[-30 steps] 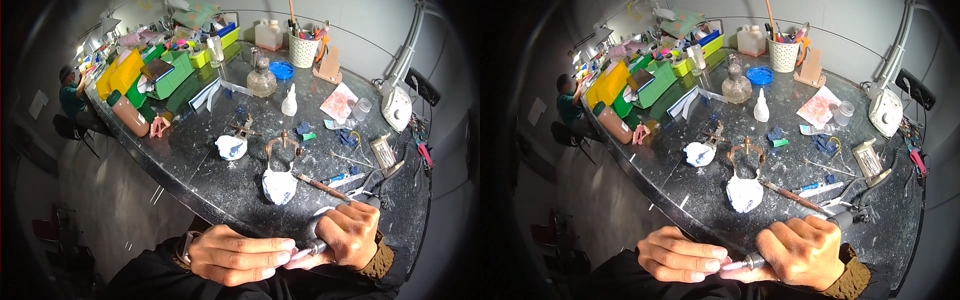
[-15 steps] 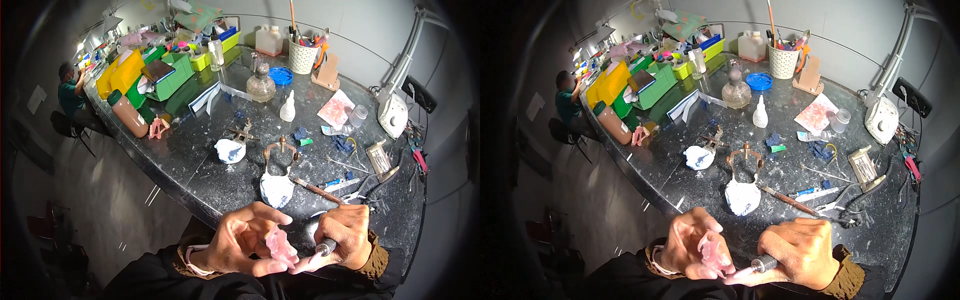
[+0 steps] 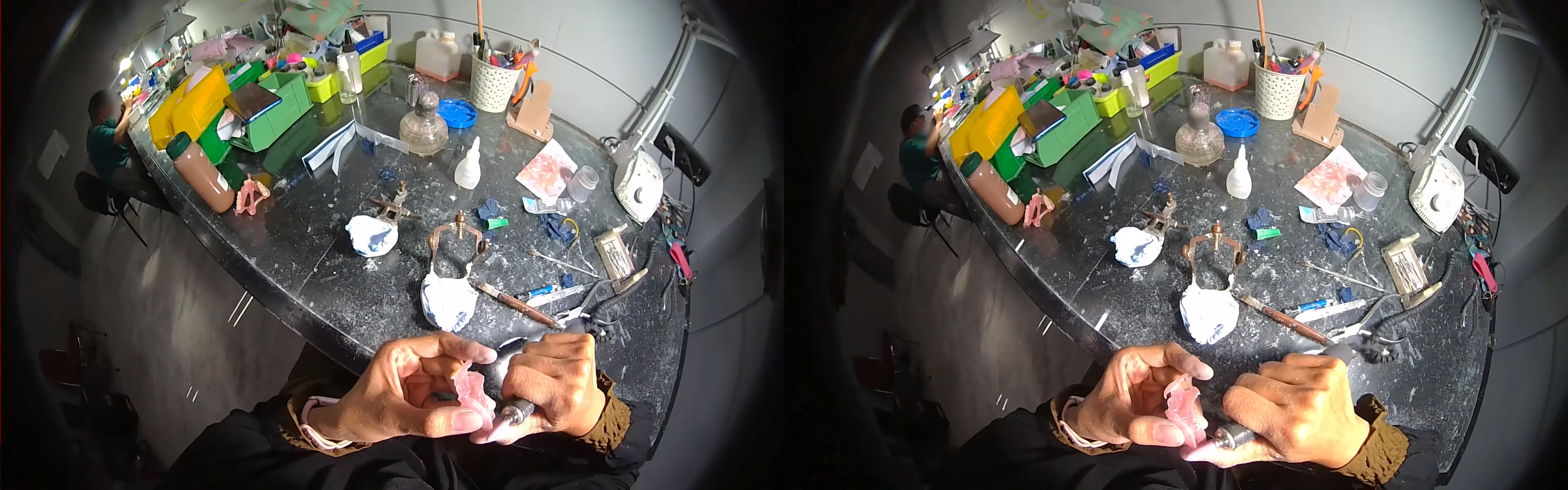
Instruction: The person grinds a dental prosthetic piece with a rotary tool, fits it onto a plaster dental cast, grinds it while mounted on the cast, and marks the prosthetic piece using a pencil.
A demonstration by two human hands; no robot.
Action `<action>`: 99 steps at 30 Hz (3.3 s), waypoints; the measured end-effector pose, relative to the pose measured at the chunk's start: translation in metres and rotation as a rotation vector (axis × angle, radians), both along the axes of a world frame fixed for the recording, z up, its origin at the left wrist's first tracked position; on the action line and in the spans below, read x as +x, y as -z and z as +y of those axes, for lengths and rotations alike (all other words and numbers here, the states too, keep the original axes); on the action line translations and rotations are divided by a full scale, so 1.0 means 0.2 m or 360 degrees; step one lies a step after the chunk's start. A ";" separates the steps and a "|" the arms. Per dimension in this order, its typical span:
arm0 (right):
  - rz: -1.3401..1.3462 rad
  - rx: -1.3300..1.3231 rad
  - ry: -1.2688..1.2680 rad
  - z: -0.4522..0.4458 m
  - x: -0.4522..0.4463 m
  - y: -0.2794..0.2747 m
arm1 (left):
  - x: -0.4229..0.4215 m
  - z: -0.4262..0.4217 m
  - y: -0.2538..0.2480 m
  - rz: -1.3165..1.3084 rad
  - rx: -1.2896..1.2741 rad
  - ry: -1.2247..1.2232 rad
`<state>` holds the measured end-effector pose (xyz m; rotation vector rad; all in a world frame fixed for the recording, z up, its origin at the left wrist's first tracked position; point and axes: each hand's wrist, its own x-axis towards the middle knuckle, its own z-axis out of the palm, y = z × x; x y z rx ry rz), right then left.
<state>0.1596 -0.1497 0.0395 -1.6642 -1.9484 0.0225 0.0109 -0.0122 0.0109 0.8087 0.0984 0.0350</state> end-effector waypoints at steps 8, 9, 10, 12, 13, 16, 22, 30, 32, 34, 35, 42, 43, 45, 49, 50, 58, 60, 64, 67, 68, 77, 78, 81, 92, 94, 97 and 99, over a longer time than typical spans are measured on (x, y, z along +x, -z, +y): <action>-0.0218 0.0098 0.0069 0.01 0.01 0.00 | 0.00 0.01 0.01 -0.0064 -0.0060 0.0035; -0.0289 0.0119 0.0058 0.00 0.01 0.00 | 0.00 0.01 0.01 -0.0054 -0.0043 0.0040; -0.0360 0.0140 0.0047 0.00 0.01 0.00 | 0.00 0.01 0.01 -0.0042 -0.0026 0.0045; -0.0374 0.0168 0.0055 0.01 0.01 0.00 | 0.00 0.01 0.00 0.0001 0.0001 0.0041; -0.0358 0.0144 0.0076 0.01 0.02 -0.01 | 0.00 0.01 0.00 0.0025 0.0014 0.0039; -0.0294 0.0144 0.0148 0.02 0.01 0.00 | -0.01 0.04 -0.03 0.0076 0.0127 0.0060; -0.0453 0.0192 0.0032 0.02 0.03 0.01 | 0.00 0.04 0.02 -0.0040 0.0188 0.0047; -0.0336 0.0209 0.0126 0.04 0.04 0.03 | -0.01 0.04 -0.05 0.0024 0.0368 0.0033; -0.0383 0.0156 0.0068 0.02 0.04 0.03 | -0.02 0.05 -0.04 0.0019 0.0325 0.0013; -0.0423 0.0155 0.0042 0.01 0.04 0.03 | -0.02 0.05 -0.03 -0.0010 0.0328 0.0053; -0.0438 0.0183 0.0045 0.03 0.04 0.03 | -0.02 0.05 -0.02 -0.0024 0.0329 0.0073; -0.0316 0.0091 0.0105 0.05 0.03 0.06 | -0.02 0.04 -0.02 -0.0042 0.0463 0.0081; -0.0283 0.0066 0.0101 0.04 0.03 0.06 | -0.02 0.04 -0.02 -0.0033 0.0445 0.0073; -0.0320 0.0099 0.0078 0.04 0.03 0.05 | -0.02 0.04 -0.01 -0.0026 0.0435 0.0067; -0.0208 0.0017 0.0111 0.03 0.04 0.03 | -0.01 0.03 -0.03 0.0041 0.0325 0.0008; -0.0144 0.0003 0.0136 0.03 0.04 0.03 | -0.01 0.03 -0.04 0.0074 0.0269 -0.0028; 0.0504 0.0235 0.0009 0.03 0.00 -0.03 | 0.02 0.04 0.03 -0.0057 0.0367 -0.0333; 0.0478 0.0340 0.0070 0.04 -0.02 -0.01 | 0.02 0.03 0.08 -0.0221 0.0333 -0.0405; 0.0480 0.0487 0.0141 0.04 -0.04 0.01 | 0.05 -0.01 0.13 -0.0512 0.0094 -0.0383; 0.0505 0.0470 0.0098 0.03 -0.04 0.01 | 0.07 -0.05 0.15 -0.0572 -0.0089 -0.0256; 0.0503 0.0452 0.0094 0.02 -0.04 0.00 | 0.07 -0.05 0.16 -0.0635 -0.0041 -0.0292; 0.0434 0.0363 0.0286 -0.01 -0.07 -0.01 | 0.06 -0.02 0.13 -0.0888 0.0520 -0.0558; 0.0410 0.0241 0.0329 -0.02 -0.06 -0.04 | 0.05 -0.02 0.11 -0.0914 0.0672 -0.0619; 0.0109 0.0126 0.0388 -0.01 -0.06 -0.01 | 0.04 -0.02 0.10 -0.0964 0.1106 -0.0852; -0.0229 -0.0016 0.0498 -0.02 -0.08 -0.01 | 0.06 0.01 0.07 -0.1252 0.1675 -0.1078; -0.0273 -0.0011 0.0491 -0.02 -0.09 -0.01 | 0.07 0.01 0.08 -0.1260 0.1665 -0.1108; -0.0285 0.0024 0.0528 -0.02 -0.09 0.00 | 0.07 0.00 0.08 -0.1254 0.1702 -0.1136; -0.0262 0.0051 0.0551 -0.02 -0.09 0.00 | 0.07 0.00 0.09 -0.1256 0.1714 -0.1164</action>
